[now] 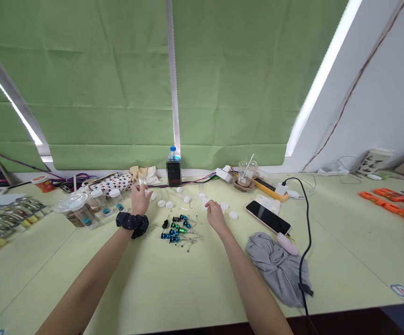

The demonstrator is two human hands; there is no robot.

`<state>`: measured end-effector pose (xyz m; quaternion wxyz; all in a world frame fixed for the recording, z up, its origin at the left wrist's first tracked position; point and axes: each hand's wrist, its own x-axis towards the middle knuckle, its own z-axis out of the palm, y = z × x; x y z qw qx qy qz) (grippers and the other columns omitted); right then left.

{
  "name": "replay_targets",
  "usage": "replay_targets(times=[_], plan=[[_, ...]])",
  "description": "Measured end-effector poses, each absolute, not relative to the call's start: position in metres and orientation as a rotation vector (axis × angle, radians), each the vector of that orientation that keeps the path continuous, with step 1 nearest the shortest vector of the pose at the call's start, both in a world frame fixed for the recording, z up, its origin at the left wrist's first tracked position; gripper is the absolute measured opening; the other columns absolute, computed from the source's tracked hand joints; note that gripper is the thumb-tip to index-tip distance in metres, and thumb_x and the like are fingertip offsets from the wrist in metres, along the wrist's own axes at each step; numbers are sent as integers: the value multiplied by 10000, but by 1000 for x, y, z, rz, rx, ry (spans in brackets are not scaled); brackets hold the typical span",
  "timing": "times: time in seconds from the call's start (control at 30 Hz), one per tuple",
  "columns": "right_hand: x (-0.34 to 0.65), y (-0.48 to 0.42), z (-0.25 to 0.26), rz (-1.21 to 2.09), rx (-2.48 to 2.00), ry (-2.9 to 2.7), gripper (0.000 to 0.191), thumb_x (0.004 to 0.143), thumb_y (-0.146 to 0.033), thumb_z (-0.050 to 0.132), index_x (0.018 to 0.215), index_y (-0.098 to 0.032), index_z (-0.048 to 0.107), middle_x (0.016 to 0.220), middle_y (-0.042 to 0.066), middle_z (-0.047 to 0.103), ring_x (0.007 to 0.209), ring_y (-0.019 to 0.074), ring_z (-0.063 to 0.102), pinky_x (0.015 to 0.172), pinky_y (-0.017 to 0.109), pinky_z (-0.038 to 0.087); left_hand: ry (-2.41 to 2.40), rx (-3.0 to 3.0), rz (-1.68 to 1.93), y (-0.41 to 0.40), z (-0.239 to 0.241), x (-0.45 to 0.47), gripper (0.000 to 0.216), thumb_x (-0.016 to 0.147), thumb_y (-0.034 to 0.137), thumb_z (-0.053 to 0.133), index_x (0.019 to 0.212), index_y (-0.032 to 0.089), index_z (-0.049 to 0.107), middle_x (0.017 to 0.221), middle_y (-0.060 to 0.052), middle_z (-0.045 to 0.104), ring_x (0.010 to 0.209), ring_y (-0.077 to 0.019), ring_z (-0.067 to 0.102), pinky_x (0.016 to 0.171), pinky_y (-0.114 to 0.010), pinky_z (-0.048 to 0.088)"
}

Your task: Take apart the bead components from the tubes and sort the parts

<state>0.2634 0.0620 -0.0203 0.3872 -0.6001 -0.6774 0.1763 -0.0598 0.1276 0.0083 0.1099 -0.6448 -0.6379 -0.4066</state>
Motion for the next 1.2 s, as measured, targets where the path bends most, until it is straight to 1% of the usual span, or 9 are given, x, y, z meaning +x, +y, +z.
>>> replay_targets(times=[0.17, 0.3, 0.4, 0.57, 0.67, 0.8, 1.0, 1.1, 1.2], plan=[[265, 64, -34, 344, -1555, -1750, 171, 782, -128, 458, 833, -177, 614, 886, 68, 586, 870, 196, 531, 786, 315, 358, -1902, -1918, -1127, 132, 3, -52, 283, 789, 346, 574, 1004, 162, 578, 1072, -173, 481, 1048, -342, 456, 872, -452, 363], [263, 63, -40, 180, -1725, -1803, 178, 776, -105, 503, 825, -191, 650, 923, 67, 605, 963, 219, 516, 777, 317, 318, -1754, -1895, -1187, 110, 5, -57, 350, 823, 320, 536, 1146, 185, 539, 1274, -189, 402, 1286, -358, 269, 1024, -513, 208], [260, 62, -41, 136, -1807, -1799, 202, 786, -91, 498, 837, -197, 662, 949, 73, 608, 987, 232, 505, 754, 322, 290, -1719, -1726, -1351, 87, 9, -74, 396, 834, 273, 512, 1218, 180, 481, 1341, -183, 332, 1344, -349, 179, 1061, -552, 105], [255, 62, -44, 107, -1837, -1802, 219, 789, -66, 488, 823, -192, 664, 921, 76, 606, 972, 227, 501, 717, 319, 254, -1855, -1454, -1478, 73, 4, -110, 711, 761, 309, 596, 1348, 99, 254, 1335, -235, 299, 1293, -367, 240, 1038, -551, 198], [253, 61, -45, 71, -1827, -1798, 222, 783, -60, 486, 810, -191, 662, 912, 74, 606, 967, 223, 490, 716, 321, 239, -1943, -1433, -1482, 81, -9, -124, 721, 730, 328, 616, 1309, 62, 279, 1248, -227, 394, 1219, -360, 344, 1003, -514, 284], [250, 58, -41, 32, -1750, -1781, 195, 780, -88, 490, 824, -189, 651, 911, 69, 612, 959, 219, 483, 749, 326, 238, -2095, -1430, -1464, 90, -20, -132, 555, 770, 317, 555, 1218, 39, 382, 1112, -222, 499, 1086, -361, 475, 904, -494, 377], [233, 45, -24, 104, -1506, -1705, 244, 822, -275, 509, 1039, -189, 582, 885, 57, 632, 929, 224, 503, 827, 343, 251, -1894, -1814, -1310, 65, -4, -103, 371, 845, 302, 470, 1187, 165, 513, 976, -112, 578, 957, -274, 541, 848, -400, 416], [220, 32, -12, 278, -1333, -1704, 318, 851, -393, 486, 1105, -211, 543, 882, 41, 638, 878, 206, 525, 857, 340, 270, -1624, -2231, -1038, 36, 8, -60, 431, 871, 296, 440, 1298, 244, 457, 944, -83, 581, 901, -244, 543, 789, -346, 427], [207, 18, -1, 485, -1166, -1751, 338, 887, -407, 421, 1166, -233, 499, 846, 19, 638, 779, 177, 545, 868, 323, 305, -1443, -2533, -809, 10, 13, -15, 506, 844, 254, 478, 1341, 311, 405, 938, -68, 583, 886, -233, 561, 738, -307, 428]])
